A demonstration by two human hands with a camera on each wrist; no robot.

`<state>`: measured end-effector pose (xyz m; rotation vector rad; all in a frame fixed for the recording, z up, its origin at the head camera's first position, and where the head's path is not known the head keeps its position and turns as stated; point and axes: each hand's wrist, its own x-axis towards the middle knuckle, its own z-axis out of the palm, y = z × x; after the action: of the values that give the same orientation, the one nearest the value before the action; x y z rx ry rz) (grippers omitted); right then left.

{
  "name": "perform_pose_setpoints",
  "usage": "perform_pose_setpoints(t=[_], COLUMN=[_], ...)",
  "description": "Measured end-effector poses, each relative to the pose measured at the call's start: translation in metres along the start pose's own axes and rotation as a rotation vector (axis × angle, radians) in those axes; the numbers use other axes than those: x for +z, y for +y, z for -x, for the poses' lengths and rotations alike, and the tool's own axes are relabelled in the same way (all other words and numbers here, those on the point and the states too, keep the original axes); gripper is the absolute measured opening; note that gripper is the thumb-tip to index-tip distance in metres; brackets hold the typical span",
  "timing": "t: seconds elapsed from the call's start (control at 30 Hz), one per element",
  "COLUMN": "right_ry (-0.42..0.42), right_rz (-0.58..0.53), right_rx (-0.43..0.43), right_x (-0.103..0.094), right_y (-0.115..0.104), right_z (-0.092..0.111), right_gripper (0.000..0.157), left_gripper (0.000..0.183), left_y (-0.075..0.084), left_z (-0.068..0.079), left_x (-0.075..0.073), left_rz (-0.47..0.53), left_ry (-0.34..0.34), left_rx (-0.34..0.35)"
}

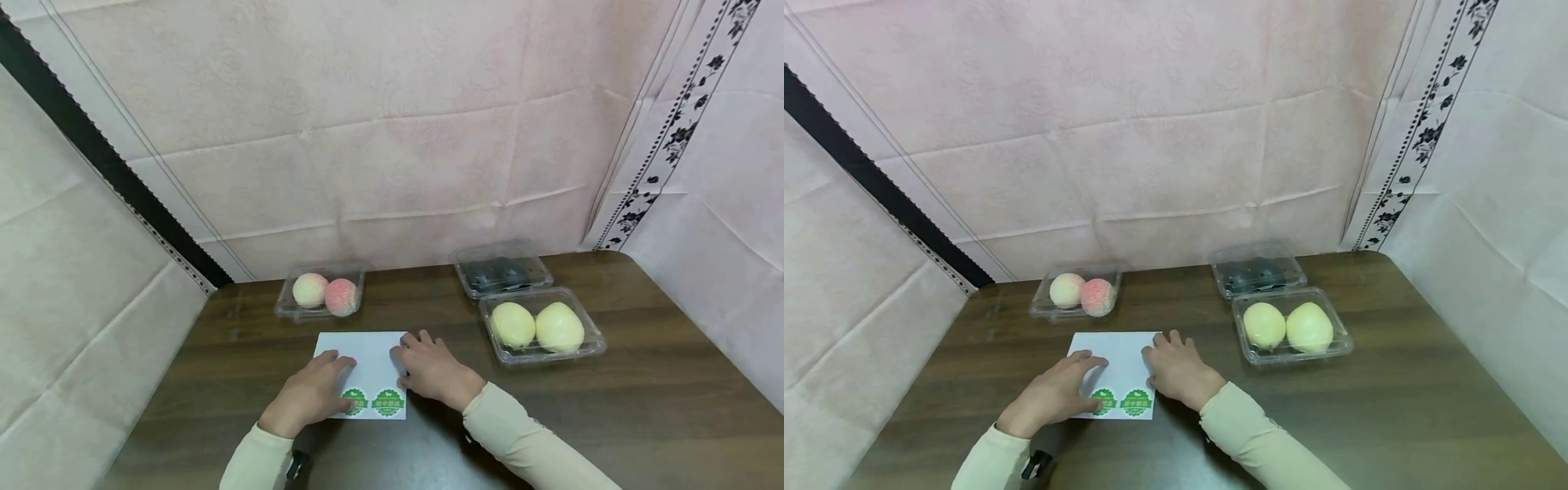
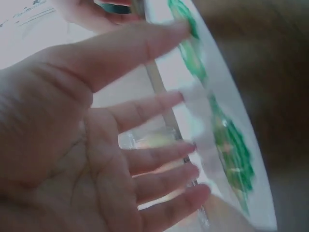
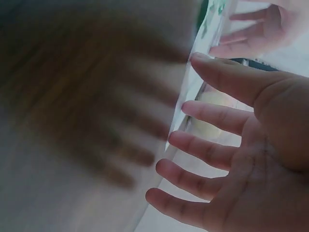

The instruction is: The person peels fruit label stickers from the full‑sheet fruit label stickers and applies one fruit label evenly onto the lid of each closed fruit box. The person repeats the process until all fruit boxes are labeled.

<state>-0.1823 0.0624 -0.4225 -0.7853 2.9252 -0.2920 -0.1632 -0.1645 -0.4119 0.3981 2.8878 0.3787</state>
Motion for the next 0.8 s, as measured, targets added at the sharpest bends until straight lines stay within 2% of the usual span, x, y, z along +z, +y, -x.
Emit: perform_pose_setpoints(t=[0.13, 0.23, 0.37, 0.5, 0.8], right_ry=[0.009, 0.022, 0.017, 0.003, 0.015], right_rz=[0.02, 0.034, 0.027, -0.002, 0.022], right_rx=[-0.018, -0.03, -0.028, -0.022, -0.036], right_x=[0.004, 0.006, 0.007, 0.008, 0.01], right_y=[-0.006, -0.008, -0.01, -0.013, -0.02], right_z=[-0.008, -0.014, -0.022, -0.025, -0.028], right_gripper=[0.045, 0.048, 0.052, 0.052, 0.049], left_gripper=[0.07, 0.079, 0.091, 0.091, 0.086], left_y=[0.005, 0.01, 0.014, 0.012, 0.007], left_z=[0.0, -0.001, -0.003, -0.004, -0.005], left_x=[-0.003, -0.003, -0.001, 0.002, 0.006], left_rz=[0.005, 0.026, 0.002, -0.018, 0.074], left_ry=[0.009, 0.017, 0.024, 0.012, -0.031], left_rx=[-0.005, -0.031, -0.06, -0.071, -0.104])
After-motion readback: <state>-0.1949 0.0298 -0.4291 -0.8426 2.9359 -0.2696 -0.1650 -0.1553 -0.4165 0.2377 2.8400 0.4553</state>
